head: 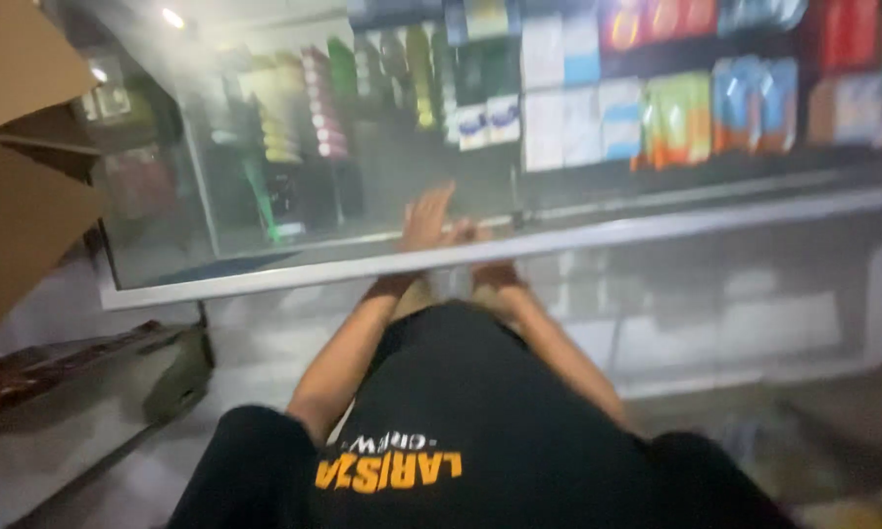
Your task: The person takes small boxes from a cardboard box and places them into a glass display case. They repeatedly reach into the box, pick up a small package, and arrange it on the shelf inside the case.
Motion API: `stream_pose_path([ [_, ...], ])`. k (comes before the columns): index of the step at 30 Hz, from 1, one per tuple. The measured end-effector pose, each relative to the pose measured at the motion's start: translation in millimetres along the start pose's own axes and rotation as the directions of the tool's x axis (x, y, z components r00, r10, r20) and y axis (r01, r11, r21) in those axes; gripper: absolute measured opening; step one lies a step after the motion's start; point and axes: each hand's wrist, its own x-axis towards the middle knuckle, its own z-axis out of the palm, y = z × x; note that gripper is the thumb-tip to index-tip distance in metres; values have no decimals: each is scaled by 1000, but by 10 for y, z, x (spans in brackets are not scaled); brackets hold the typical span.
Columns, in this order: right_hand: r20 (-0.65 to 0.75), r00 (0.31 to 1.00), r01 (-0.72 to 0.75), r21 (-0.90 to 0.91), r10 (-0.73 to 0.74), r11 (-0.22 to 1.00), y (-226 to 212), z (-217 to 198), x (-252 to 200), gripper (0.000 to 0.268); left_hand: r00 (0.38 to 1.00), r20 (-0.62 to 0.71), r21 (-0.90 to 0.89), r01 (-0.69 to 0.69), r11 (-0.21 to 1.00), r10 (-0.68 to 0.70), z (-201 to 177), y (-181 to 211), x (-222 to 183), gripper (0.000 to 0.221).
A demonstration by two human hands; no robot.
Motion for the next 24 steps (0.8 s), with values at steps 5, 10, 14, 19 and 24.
stream_pose_path([
  [5, 607, 777, 304, -133, -165, 943, -541, -1138, -1009, 49, 848, 397, -166, 444, 881, -352, 385, -396, -777, 70],
  [10, 691, 512, 644, 84, -510, 760, -685, -1152, -1062, 34, 915, 326, -420, 365, 831, -237, -1191, 830, -1362, 57],
  [14, 616, 305, 777, 280, -726, 563, -1145, -1089, -1221, 36, 994, -45, -598, 50, 800, -96, -1643, 692, -1903, 40],
  [19, 570, 186, 802, 382, -800, 459, -1969, -724, -1633, 33, 915, -366, -604, -98, 791, -167, -2150, 116, -2738, 44],
  [24, 525, 159, 843, 369, -836, 392, -2631, -144, -2179, 34, 793, -560, -544, -135, 828, -239, -2773, -491, -3643, 50],
])
